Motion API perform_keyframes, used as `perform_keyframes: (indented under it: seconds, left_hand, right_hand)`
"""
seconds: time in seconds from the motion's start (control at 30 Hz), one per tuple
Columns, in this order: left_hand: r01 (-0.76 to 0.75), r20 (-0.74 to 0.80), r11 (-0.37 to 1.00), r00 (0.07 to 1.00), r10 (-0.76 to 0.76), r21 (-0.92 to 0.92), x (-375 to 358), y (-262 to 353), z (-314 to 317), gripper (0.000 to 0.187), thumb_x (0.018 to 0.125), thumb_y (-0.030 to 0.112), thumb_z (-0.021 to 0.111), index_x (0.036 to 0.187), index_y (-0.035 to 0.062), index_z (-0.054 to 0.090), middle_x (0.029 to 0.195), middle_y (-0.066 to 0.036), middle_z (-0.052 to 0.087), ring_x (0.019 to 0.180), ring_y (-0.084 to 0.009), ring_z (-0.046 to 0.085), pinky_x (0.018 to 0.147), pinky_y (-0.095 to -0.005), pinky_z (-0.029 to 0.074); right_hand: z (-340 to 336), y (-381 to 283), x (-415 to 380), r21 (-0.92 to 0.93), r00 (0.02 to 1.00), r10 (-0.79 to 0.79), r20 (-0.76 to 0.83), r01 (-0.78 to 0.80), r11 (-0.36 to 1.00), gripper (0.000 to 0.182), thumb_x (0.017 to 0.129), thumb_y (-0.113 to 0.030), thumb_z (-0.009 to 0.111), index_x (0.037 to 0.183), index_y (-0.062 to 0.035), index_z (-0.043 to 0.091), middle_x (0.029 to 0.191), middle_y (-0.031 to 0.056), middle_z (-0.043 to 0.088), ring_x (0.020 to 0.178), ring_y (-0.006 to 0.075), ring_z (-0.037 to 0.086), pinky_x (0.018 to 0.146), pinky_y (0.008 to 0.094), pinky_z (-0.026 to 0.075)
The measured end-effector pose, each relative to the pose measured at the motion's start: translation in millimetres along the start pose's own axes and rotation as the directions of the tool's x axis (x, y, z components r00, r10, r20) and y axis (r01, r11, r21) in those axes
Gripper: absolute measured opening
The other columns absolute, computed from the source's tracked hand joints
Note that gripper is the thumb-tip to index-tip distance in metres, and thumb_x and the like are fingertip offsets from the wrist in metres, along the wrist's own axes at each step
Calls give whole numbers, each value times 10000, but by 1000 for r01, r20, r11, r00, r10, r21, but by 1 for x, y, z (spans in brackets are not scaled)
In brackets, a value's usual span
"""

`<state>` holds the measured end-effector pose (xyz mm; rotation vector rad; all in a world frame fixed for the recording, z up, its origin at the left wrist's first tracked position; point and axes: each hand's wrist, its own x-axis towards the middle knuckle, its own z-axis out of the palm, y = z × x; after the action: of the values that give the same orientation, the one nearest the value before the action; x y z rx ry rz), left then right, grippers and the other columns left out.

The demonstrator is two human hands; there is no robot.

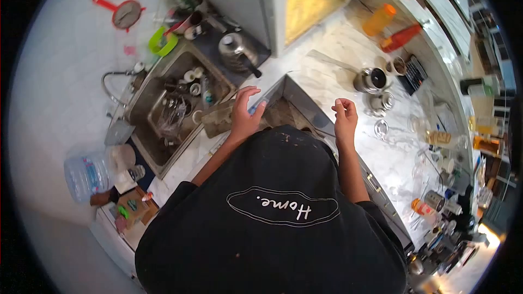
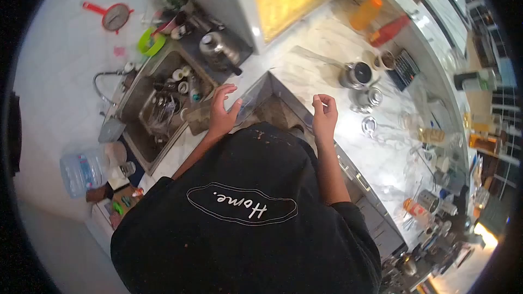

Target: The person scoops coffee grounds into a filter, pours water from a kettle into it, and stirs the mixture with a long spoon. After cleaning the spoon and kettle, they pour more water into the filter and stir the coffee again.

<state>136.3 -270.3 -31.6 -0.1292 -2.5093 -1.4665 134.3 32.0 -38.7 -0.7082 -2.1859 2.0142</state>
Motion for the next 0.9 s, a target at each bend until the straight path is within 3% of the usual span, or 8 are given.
perform_keyframes:
  seconds: [0.27,0.37,0.57,0.6,0.67,0.9]
  left_hand:
    - [-81,205,993,974,98,-89,34,42,101,363,879,130,745,1215,35,643,1297,-160,601,1181,-324,608,1032,-401,483]
    - [-27,254,997,966,45,-75,41,53,134,384,872,135,755,1226,39,639,1301,-158,594,1175,-321,606,1028,-406,487]
    - [-45,301,998,952,59,-51,47,54,193,427,855,158,779,1243,53,633,1311,-155,582,1213,-330,572,1052,-423,471]
    - [-107,296,994,949,107,-16,47,52,202,440,849,167,786,1247,59,632,1316,-155,578,1229,-335,557,1062,-430,459]
    - [-225,292,973,936,199,59,46,46,215,465,838,185,801,1254,70,629,1327,-155,571,1260,-347,526,1083,-444,435]
    - [-240,299,965,933,199,108,65,31,243,662,773,254,856,1341,77,566,1364,-176,537,1311,-376,463,1117,-493,371]
  right_hand:
    - [-100,-22,26,220,986,-2,-166,39,975,245,1023,-218,647,1122,6,626,1006,63,664,917,155,646,857,295,482]
    - [-141,-13,48,197,955,-56,-292,117,973,226,1033,-232,648,1127,-27,639,991,41,698,965,127,633,863,287,454]
    - [-194,-20,97,123,942,-26,-336,72,990,302,1017,-260,676,1168,-1,639,1028,59,691,1011,153,622,926,300,458]
    - [-199,-11,112,90,927,-88,-364,129,987,321,1011,-284,685,1166,-5,648,1022,67,703,898,130,605,811,281,471]
    - [-208,-10,134,60,928,-133,-348,164,985,329,1006,-291,691,1162,-4,649,1003,71,704,883,131,606,802,286,476]
    - [-212,-16,198,-54,929,-146,-341,135,989,382,992,-324,705,1171,7,638,979,96,710,880,152,640,793,314,510]
